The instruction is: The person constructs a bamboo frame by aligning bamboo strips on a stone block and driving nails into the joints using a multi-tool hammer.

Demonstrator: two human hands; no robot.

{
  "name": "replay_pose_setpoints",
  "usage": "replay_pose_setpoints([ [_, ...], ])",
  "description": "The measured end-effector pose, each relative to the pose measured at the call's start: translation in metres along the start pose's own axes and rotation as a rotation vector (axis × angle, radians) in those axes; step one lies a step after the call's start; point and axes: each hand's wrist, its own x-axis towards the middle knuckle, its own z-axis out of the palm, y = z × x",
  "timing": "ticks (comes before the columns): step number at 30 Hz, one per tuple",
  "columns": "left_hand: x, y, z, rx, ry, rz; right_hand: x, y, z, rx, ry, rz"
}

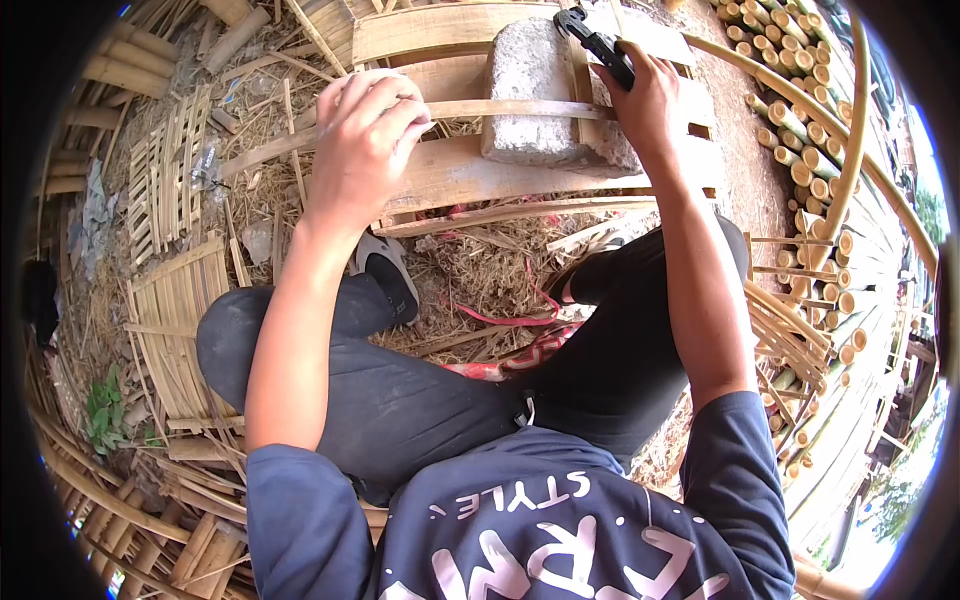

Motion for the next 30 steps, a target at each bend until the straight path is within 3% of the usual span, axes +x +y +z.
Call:
replay_pose_setpoints([
  [13, -0.012, -0.019, -0.045, 0.02, -0.081, -0.121, -0.001, 0.001, 0.0, -0.01, 0.001, 0.005],
  [14, -0.013, -0.024, -0.054, 0.069, -0.116, -0.158, -0.001, 0.002, 0.0, -0.003, 0.001, 0.002],
  [16, -0.017, -0.032, -0.075, 0.113, -0.272, -0.486, -0.001, 0.002, 0.001, 0.009, -0.003, -0.002],
  [19, -0.027, -0.05, -0.092, 0.201, -0.148, -0.661, -0.001, 0.002, 0.002, -0.005, -0.006, 0.005],
  [22, -0.028, -0.05, -0.085, 0.252, -0.074, -0.548, -0.001, 0.007, 0.007, -0.019, 0.013, -0.018],
  [26, -0.025, -0.036, -0.054, 0.227, -0.108, -0.295, 0.0, 0.006, 0.006, -0.04, -0.007, 0.008],
  [30, -0.019, -0.027, -0.019, 0.23, -0.179, -0.19, -0.001, 0.005, 0.006, -0.053, 0.006, 0.003],
])
